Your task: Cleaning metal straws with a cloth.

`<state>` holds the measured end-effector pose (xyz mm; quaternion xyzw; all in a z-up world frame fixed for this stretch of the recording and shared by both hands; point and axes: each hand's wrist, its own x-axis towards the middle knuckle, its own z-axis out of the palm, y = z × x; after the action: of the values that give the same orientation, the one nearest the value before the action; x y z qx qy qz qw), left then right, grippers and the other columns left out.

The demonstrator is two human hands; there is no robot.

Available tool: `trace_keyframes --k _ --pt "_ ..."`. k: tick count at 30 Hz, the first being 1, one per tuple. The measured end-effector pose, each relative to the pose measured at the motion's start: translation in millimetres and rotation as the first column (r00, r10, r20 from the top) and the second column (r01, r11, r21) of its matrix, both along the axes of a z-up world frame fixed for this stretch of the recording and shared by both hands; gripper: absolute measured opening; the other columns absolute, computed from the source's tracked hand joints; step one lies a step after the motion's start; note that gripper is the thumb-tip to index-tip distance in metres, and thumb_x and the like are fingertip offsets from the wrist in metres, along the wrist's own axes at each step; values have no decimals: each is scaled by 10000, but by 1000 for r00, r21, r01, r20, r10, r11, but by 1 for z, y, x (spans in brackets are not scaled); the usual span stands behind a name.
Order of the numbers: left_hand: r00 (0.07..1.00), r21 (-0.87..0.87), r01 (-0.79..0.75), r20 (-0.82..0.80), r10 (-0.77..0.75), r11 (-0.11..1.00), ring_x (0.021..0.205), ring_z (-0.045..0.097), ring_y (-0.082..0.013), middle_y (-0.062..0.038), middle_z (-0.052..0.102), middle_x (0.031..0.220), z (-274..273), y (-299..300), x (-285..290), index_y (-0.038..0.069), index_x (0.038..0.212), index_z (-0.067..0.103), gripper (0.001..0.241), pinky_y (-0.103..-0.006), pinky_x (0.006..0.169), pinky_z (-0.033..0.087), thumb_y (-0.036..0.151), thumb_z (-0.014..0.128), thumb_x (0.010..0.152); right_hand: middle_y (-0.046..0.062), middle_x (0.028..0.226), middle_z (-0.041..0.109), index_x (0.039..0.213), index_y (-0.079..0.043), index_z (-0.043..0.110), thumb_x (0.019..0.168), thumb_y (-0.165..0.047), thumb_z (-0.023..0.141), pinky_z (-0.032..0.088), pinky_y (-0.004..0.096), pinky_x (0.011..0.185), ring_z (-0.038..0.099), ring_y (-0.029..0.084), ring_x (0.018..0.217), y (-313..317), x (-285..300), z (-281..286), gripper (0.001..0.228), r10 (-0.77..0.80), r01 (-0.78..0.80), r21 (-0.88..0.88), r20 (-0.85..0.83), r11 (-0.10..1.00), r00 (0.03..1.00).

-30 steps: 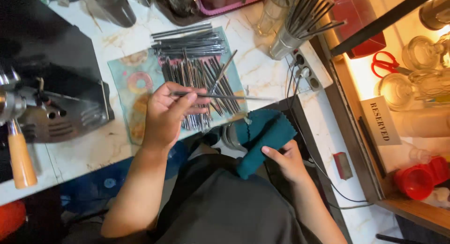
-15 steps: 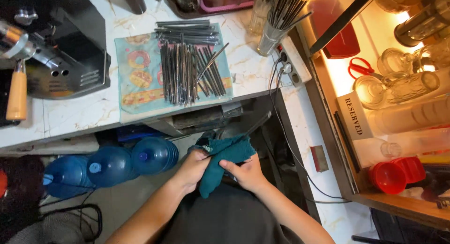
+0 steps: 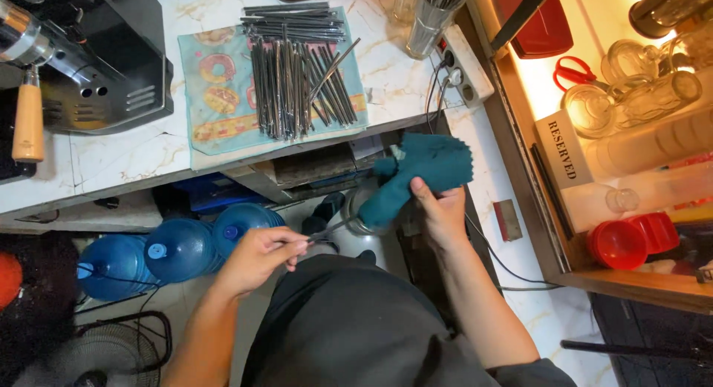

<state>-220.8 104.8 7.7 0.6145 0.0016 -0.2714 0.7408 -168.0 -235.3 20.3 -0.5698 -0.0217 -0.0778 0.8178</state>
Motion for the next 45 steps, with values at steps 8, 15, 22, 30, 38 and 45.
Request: trace_keyframes --k 8,15,22,30,38,45 --pt "838 705 -394 539 -84 590 667 697 -207 -97 725 851 103 7 -6 38 960 785 184 -326 633 554 136 771 805 180 1408 644 927 -30 779 803 -33 772 545 401 1014 485 337 1426 26 -16 82 125 554 -226 -848 93 479 827" --pt "711 572 -408 688 -146 712 758 690 -267 -118 700 887 104 -23 3 12 960 741 154 -354 671 548 73 737 818 180 1217 680 938 3 746 766 -5 800 454 486 1148 650 361 1171 93 -21 38 181 701 -267 -893 72 362 709" --pt "807 394 -416 575 133 819 743 728 -135 -55 764 888 114 7 22 33 975 752 123 -278 594 558 143 727 925 130 1201 701 1032 -11 756 866 -27 750 568 325 855 707 226 1048 97 20 60 168 659 -475 -661 39 581 751" --pt "834 296 -453 474 283 841 697 703 -77 -36 771 875 96 38 92 22 1015 745 130 -243 594 554 120 693 948 36 1033 751 1042 -30 742 967 -169 764 529 273 931 654 104 997 108 92 62 160 782 -735 -468 -136 491 609" --pt "869 125 -422 340 361 898 616 585 -50 9 672 762 101 55 168 33 969 690 98 -214 530 460 118 650 997 -19 926 757 1074 -24 728 972 -231 706 565 258 775 655 50 848 156 138 73 231 754 -854 -269 -402 445 520" --pt "778 24 -590 284 560 807 623 546 -41 13 629 766 99 104 211 45 1006 666 153 -198 523 436 180 614 1056 -5 909 748 1024 -4 731 977 -209 731 565 265 775 655 56 847 130 163 36 211 754 -866 -269 -426 422 500"
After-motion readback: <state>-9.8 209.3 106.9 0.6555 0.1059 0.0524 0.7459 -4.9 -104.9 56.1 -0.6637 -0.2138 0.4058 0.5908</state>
